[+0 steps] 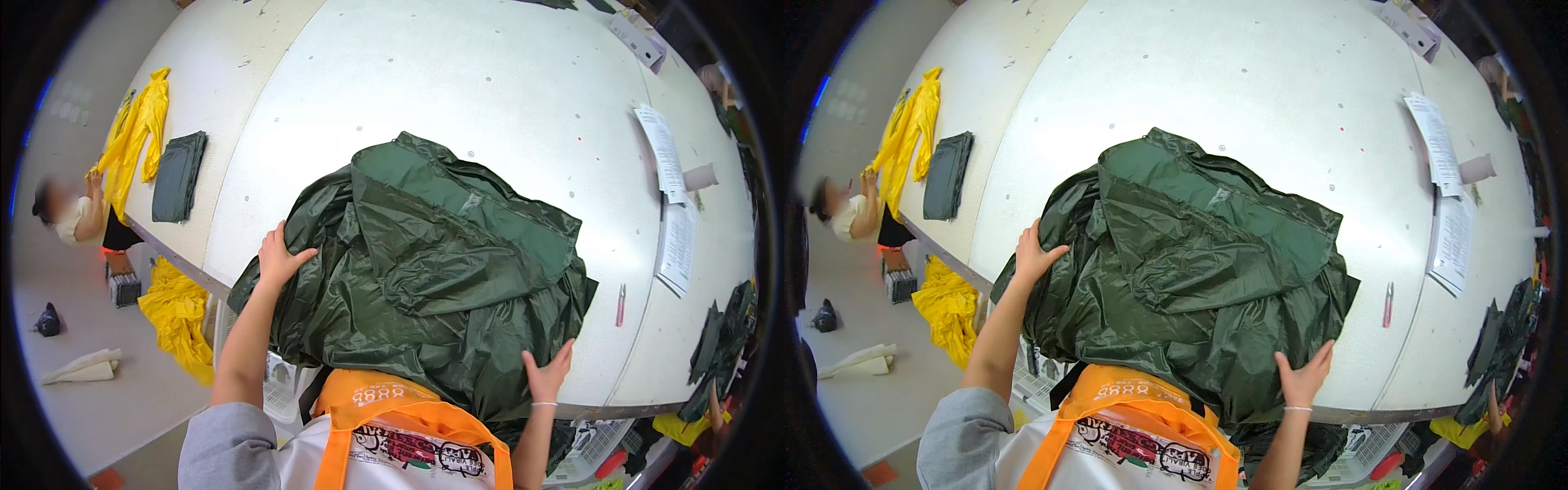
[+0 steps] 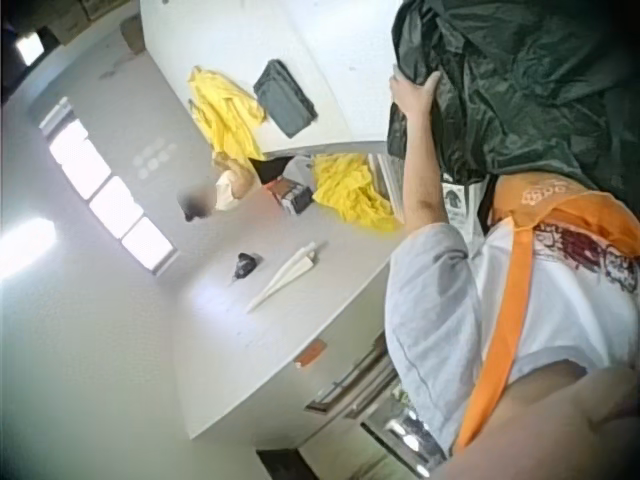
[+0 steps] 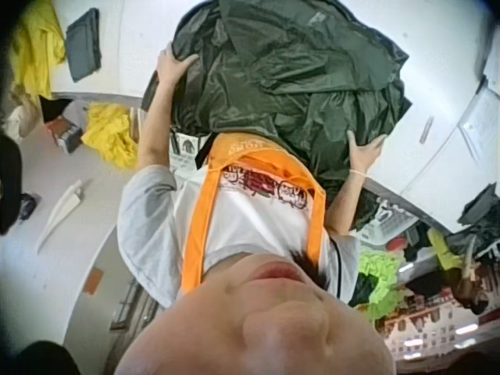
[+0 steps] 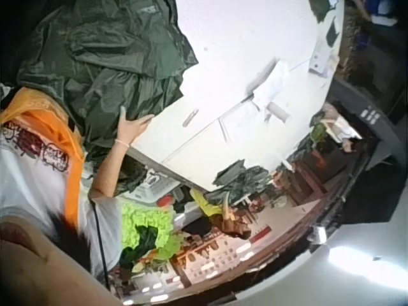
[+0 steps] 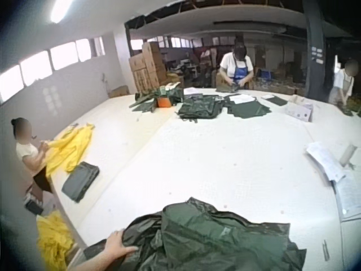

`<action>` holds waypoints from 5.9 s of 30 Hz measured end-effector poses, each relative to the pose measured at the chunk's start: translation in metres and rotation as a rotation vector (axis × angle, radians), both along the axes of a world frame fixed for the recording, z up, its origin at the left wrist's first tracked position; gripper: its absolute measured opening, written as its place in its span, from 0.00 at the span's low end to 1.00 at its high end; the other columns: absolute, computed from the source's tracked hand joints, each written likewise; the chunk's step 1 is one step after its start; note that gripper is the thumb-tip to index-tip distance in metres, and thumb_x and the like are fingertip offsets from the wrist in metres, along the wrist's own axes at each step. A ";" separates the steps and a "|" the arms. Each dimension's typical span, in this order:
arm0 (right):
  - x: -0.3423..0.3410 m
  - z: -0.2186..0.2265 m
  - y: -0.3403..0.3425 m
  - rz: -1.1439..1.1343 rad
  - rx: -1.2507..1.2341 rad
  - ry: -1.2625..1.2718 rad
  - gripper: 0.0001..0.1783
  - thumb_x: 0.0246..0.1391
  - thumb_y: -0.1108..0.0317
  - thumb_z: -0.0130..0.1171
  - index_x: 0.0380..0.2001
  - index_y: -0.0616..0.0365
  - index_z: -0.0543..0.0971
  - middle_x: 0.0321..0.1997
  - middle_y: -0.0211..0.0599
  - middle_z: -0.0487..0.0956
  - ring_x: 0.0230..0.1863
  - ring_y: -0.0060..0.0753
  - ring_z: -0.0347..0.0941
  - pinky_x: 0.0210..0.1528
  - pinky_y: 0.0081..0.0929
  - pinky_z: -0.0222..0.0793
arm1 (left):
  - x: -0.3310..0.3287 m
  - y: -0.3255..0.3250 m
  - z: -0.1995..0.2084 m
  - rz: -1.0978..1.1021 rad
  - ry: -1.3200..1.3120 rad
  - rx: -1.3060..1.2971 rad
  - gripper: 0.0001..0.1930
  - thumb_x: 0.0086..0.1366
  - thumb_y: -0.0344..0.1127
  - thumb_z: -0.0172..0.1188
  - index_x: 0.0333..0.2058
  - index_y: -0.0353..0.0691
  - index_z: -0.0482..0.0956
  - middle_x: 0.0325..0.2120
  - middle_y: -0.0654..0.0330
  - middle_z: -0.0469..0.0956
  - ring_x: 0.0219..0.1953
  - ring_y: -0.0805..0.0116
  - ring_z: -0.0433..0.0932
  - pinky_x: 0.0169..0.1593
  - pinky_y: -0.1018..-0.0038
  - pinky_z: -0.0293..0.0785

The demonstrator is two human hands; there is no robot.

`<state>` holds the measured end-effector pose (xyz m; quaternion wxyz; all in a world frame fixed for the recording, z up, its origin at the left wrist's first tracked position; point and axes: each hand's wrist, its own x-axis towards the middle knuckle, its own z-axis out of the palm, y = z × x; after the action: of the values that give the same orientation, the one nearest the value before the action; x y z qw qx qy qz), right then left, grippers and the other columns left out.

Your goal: The person folds a dark green jacket on a white table, aligning edges and smoothing the fabric. The person then places the folded jacket into a white plastic basket below the table and retrieves another jacket to repeat the folding process.

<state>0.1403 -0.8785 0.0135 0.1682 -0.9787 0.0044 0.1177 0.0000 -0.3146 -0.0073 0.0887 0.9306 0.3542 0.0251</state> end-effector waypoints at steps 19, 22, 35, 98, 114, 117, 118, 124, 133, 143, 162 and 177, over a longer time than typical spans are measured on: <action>0.121 -0.004 0.044 0.161 0.024 -0.211 0.29 0.52 0.79 0.52 0.59 0.46 0.68 0.36 0.46 0.69 0.38 0.51 0.70 0.43 0.38 0.67 | -0.051 -0.028 -0.014 0.319 -0.114 -0.112 0.22 0.57 0.48 0.62 0.43 0.38 0.72 0.33 0.48 0.77 0.37 0.45 0.75 0.39 0.58 0.70; 0.131 -0.026 0.045 0.026 -0.166 -0.007 0.35 0.52 0.66 0.60 0.64 0.42 0.61 0.49 0.51 0.68 0.48 0.52 0.68 0.50 0.40 0.67 | -0.034 -0.008 -0.019 0.273 -0.128 0.011 0.26 0.54 0.50 0.64 0.43 0.36 0.72 0.34 0.49 0.76 0.39 0.46 0.74 0.41 0.58 0.69; 0.079 -0.013 0.189 0.852 -0.042 -0.031 0.37 0.52 0.52 0.59 0.64 0.43 0.60 0.71 0.47 0.47 0.70 0.61 0.39 0.65 0.62 0.40 | 0.019 0.048 -0.022 0.196 -0.105 0.293 0.39 0.46 0.45 0.70 0.57 0.40 0.65 0.46 0.51 0.71 0.49 0.52 0.68 0.55 0.58 0.59; 0.094 -0.023 0.203 1.045 0.390 -0.178 0.09 0.50 0.60 0.58 0.31 0.52 0.80 0.39 0.29 0.77 0.48 0.40 0.70 0.45 0.37 0.68 | 0.195 -0.138 -0.014 -0.838 -0.172 -0.610 0.18 0.61 0.40 0.55 0.48 0.42 0.78 0.25 0.59 0.72 0.30 0.58 0.74 0.35 0.67 0.72; 0.110 0.011 0.242 0.751 0.273 -0.400 0.22 0.43 0.63 0.65 0.43 0.56 0.73 0.41 0.37 0.75 0.44 0.42 0.69 0.47 0.35 0.63 | 0.148 -0.143 -0.015 -1.041 -0.279 -0.232 0.15 0.53 0.31 0.60 0.41 0.36 0.77 0.40 0.59 0.74 0.45 0.62 0.74 0.45 0.71 0.74; 0.089 0.004 0.238 0.906 0.328 -0.349 0.22 0.44 0.62 0.64 0.43 0.58 0.75 0.42 0.35 0.74 0.46 0.41 0.69 0.50 0.35 0.62 | 0.160 -0.133 -0.020 -0.920 -0.302 -0.503 0.10 0.53 0.29 0.60 0.35 0.38 0.80 0.34 0.58 0.78 0.39 0.59 0.77 0.41 0.68 0.74; 0.092 -0.012 0.237 0.904 0.373 -0.400 0.19 0.45 0.61 0.64 0.41 0.56 0.78 0.35 0.37 0.77 0.38 0.40 0.72 0.45 0.34 0.66 | 0.166 -0.132 -0.023 -0.784 -0.350 -0.648 0.07 0.55 0.30 0.61 0.33 0.37 0.80 0.29 0.56 0.80 0.32 0.58 0.79 0.38 0.68 0.75; 0.134 -0.040 0.253 0.401 0.508 0.242 0.14 0.41 0.59 0.69 0.24 0.55 0.77 0.18 0.39 0.75 0.21 0.42 0.71 0.27 0.32 0.67 | 0.188 -0.128 0.001 -0.665 -0.336 -0.600 0.10 0.52 0.32 0.65 0.32 0.37 0.77 0.28 0.59 0.78 0.31 0.61 0.76 0.36 0.69 0.72; 0.118 -0.008 0.264 0.782 0.215 -0.491 0.10 0.44 0.65 0.64 0.29 0.55 0.76 0.37 0.33 0.72 0.42 0.35 0.67 0.44 0.30 0.63 | 0.177 -0.131 -0.024 -0.901 -0.343 -0.443 0.12 0.50 0.31 0.64 0.36 0.39 0.81 0.33 0.59 0.77 0.37 0.59 0.76 0.39 0.68 0.74; 0.135 -0.038 0.261 0.441 0.494 0.157 0.07 0.48 0.62 0.62 0.25 0.53 0.78 0.25 0.36 0.78 0.30 0.44 0.75 0.30 0.35 0.69 | 0.206 -0.120 -0.006 -0.818 -0.392 -0.373 0.11 0.47 0.30 0.68 0.31 0.37 0.81 0.29 0.58 0.77 0.34 0.59 0.76 0.38 0.69 0.74; 0.145 -0.031 0.277 0.481 0.500 0.062 0.06 0.47 0.73 0.60 0.30 0.57 0.83 0.31 0.41 0.80 0.36 0.46 0.75 0.41 0.35 0.71 | 0.240 -0.104 -0.015 -0.459 -0.046 -1.042 0.12 0.49 0.32 0.67 0.32 0.34 0.80 0.26 0.58 0.79 0.30 0.65 0.79 0.36 0.73 0.74; 0.127 -0.016 0.288 0.683 0.154 -0.586 0.07 0.45 0.69 0.59 0.29 0.58 0.80 0.32 0.35 0.73 0.41 0.38 0.68 0.46 0.33 0.63 | 0.232 -0.120 -0.012 -0.611 -0.242 -0.408 0.09 0.52 0.34 0.65 0.34 0.44 0.84 0.28 0.63 0.80 0.30 0.62 0.79 0.34 0.71 0.74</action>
<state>0.2673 -0.5908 -0.0026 0.1860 -0.9009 -0.3749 -0.1154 0.2318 -0.4350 -0.0194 0.3167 0.9468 0.0451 0.0359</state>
